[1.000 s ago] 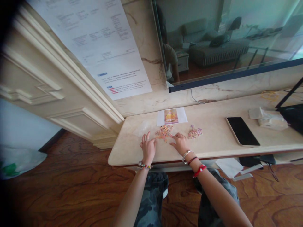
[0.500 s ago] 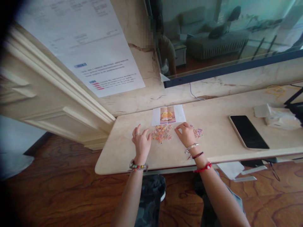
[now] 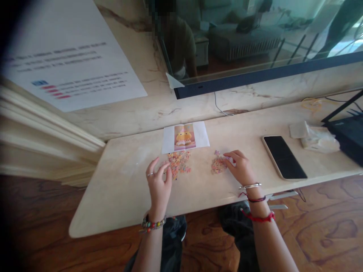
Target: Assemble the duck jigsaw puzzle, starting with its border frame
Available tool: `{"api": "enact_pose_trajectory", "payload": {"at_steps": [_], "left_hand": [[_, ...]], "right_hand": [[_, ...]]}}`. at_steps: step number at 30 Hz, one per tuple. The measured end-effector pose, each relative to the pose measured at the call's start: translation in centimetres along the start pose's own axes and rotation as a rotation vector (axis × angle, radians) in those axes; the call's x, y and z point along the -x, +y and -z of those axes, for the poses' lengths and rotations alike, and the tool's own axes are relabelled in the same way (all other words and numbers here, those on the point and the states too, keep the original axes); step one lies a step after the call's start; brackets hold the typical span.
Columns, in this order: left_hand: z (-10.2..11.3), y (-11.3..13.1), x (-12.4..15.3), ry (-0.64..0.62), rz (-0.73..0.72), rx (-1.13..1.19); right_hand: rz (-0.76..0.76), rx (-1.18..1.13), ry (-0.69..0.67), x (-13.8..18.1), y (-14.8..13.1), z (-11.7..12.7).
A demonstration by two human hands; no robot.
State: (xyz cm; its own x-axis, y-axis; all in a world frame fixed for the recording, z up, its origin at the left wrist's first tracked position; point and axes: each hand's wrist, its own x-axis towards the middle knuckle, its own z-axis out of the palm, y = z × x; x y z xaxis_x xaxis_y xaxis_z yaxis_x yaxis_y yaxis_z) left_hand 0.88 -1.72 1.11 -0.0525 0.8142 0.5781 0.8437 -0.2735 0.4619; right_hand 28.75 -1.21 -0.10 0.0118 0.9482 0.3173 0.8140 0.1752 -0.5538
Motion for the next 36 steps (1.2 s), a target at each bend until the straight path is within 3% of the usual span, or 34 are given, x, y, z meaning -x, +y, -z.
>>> {"api": "enact_pose_trajectory", "payload": {"at_steps": [6,14,20,30,36], "left_hand": [[-1.0,-0.2,0.4,-0.09,-0.074,0.046],[-1.5,0.2,0.3,-0.103,-0.11,0.055],[-2.1,2.2,0.9,-0.157,-0.181,0.059],[-3.0,5.6,2.7,-0.345,-0.27,0.056],[-4.3,8.1,3.2,-0.502,-0.252,-0.017]], "right_hand": [[0.037,0.001,-0.083,0.2,0.5,0.0],[0.109,-0.084,-0.166,0.2,1.5,0.0],[-0.045,0.037,-0.02,0.2,2.7,0.2],[-0.032,0.038,-0.06,-0.6,2.8,0.0],[0.105,-0.061,-0.184,-0.6,1.9,0.9]]}}
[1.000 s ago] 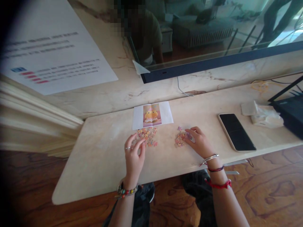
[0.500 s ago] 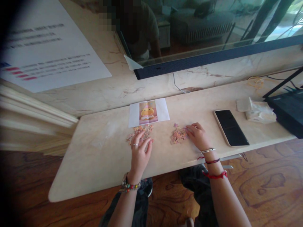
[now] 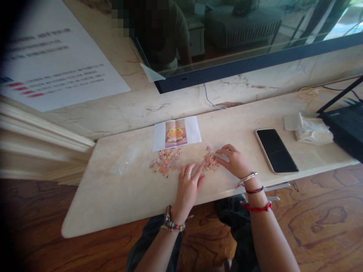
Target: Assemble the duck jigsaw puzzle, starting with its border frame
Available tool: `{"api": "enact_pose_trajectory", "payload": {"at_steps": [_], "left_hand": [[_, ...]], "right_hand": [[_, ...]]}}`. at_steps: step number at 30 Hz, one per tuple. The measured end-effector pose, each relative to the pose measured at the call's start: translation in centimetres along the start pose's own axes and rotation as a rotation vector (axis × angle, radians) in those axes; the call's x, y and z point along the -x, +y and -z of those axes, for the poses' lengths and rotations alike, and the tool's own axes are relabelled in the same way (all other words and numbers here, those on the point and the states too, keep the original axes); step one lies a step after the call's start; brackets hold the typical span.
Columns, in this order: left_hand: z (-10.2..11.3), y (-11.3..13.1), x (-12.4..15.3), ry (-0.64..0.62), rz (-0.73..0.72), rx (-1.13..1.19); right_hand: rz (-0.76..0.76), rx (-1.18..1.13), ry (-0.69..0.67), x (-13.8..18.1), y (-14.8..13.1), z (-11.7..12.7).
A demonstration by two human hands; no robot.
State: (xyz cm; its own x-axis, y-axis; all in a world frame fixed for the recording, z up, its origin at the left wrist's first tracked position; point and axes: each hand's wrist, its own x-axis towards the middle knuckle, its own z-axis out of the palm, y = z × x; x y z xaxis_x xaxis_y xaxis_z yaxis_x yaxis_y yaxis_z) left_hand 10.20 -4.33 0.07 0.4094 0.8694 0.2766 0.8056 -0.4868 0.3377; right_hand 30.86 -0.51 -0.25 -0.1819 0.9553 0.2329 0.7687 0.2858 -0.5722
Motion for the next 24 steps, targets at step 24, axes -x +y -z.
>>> {"api": "enact_pose_trajectory", "payload": {"at_steps": [24], "left_hand": [[-1.3,1.0,-5.2,-0.01,0.009,0.031]], "right_hand": [[0.004,-0.092,0.065,0.7,0.9,0.0]]}}
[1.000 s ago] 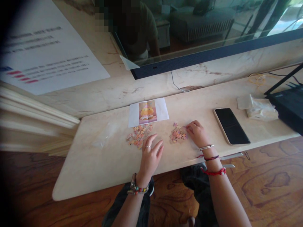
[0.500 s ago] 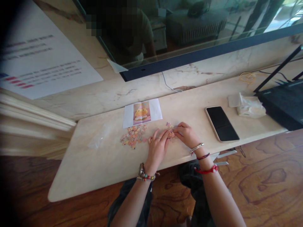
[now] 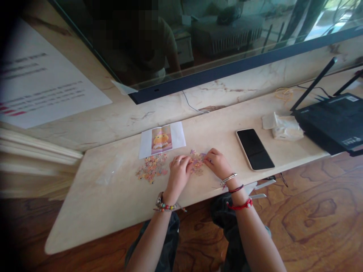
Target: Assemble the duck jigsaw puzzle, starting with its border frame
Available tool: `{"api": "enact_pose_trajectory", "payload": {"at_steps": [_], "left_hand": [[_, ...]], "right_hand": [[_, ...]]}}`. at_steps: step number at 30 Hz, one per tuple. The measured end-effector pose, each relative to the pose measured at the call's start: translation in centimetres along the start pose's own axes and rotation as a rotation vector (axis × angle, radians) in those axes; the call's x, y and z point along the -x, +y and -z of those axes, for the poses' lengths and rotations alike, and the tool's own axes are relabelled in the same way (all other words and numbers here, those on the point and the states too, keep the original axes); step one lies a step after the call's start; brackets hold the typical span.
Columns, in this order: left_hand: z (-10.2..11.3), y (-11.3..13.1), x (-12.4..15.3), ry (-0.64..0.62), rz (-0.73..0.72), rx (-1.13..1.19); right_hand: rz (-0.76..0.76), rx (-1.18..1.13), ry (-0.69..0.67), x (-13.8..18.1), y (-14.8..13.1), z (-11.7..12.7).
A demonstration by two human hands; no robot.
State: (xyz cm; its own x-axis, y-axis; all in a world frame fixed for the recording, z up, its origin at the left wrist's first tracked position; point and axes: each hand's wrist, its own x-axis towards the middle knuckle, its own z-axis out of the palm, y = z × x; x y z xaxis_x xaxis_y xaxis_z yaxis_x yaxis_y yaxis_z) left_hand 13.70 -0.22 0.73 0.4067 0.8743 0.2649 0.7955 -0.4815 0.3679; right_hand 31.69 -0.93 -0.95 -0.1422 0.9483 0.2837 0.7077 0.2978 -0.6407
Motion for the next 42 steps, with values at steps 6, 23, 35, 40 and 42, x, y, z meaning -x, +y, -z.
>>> {"api": "enact_pose_trajectory", "payload": {"at_steps": [6,23,35,40,42], "left_hand": [[0.9,-1.0,-1.5,-0.086,-0.097,0.117],[0.6,-0.5,0.1,-0.073,0.11,0.017],[-0.1,-0.3,0.7,0.013,0.124,0.089],[0.8,-1.4,1.8,0.052,0.119,0.074],[1.3,-2.3,2.4,0.078,0.136,0.051]], "right_hand": [[-0.043,-0.039,0.032,-0.6,0.1,0.3],[-0.037,0.096,0.121,0.0,-1.0,-1.3],[-0.029,-0.021,0.025,0.0,-1.8,-1.7],[-0.089,0.122,0.117,0.3,-1.9,-2.0],[-0.081,0.194,0.114,0.5,-2.0,-2.2]]}}
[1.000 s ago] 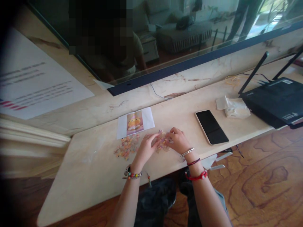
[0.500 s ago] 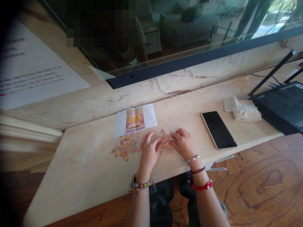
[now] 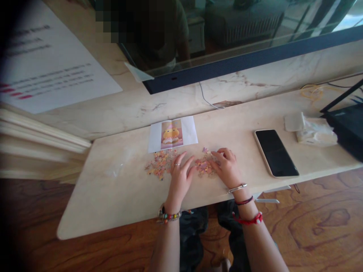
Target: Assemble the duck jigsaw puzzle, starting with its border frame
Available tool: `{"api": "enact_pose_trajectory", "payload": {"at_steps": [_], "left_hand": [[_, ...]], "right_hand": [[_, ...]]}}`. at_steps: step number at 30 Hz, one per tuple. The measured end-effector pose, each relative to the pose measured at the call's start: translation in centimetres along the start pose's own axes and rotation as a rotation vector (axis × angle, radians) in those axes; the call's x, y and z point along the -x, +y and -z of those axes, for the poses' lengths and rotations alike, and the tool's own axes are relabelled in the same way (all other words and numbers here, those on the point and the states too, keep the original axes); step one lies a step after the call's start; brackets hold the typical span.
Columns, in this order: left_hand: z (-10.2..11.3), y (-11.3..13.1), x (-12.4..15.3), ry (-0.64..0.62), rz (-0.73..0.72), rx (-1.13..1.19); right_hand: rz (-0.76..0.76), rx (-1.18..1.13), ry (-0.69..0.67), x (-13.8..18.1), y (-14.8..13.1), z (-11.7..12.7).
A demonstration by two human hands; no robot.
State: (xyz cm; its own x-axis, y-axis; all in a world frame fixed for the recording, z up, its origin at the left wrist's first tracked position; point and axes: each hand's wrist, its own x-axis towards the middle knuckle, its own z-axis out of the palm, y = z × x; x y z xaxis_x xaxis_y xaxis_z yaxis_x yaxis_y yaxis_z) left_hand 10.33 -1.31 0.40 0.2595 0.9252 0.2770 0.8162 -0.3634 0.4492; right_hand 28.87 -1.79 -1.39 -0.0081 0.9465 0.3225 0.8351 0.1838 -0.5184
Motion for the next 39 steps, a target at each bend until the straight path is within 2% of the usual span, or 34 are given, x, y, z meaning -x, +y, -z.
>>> {"api": "enact_pose_trajectory", "payload": {"at_steps": [4,7,11,15,19,22,27,30,39], "left_hand": [[1.1,-1.5,0.6,0.097,0.036,-0.019],[1.5,-1.6,0.6,0.123,0.044,0.018],[1.6,-1.0,0.3,-0.002,0.055,0.08],[1.2,0.0,0.4,-0.1,0.081,0.058],[0.2,1.7,0.8,-0.223,0.092,0.045],[-0.3,2.8,0.8,-0.264,0.129,0.011],[-0.5,3.4,0.5,-0.265,0.149,0.013],[-0.7,3.2,0.3,-0.26,0.174,0.012],[-0.8,2.1,0.0,-0.198,0.163,0.017]], "right_hand": [[0.048,0.109,-0.037,0.3,-0.9,-0.5],[0.054,0.12,-0.03,0.1,-1.8,-1.0],[0.024,0.137,0.018,-0.1,-1.9,-0.9],[-0.026,0.191,0.028,0.6,-0.2,0.0],[0.007,0.18,-0.074,1.5,1.4,0.5],[-0.027,0.16,-0.125,1.5,1.7,1.1],[-0.059,0.154,-0.271,0.1,1.6,2.0],[-0.039,0.163,-0.31,-1.0,1.5,1.9],[0.095,0.175,-0.517,-4.4,-0.6,1.5]]}}
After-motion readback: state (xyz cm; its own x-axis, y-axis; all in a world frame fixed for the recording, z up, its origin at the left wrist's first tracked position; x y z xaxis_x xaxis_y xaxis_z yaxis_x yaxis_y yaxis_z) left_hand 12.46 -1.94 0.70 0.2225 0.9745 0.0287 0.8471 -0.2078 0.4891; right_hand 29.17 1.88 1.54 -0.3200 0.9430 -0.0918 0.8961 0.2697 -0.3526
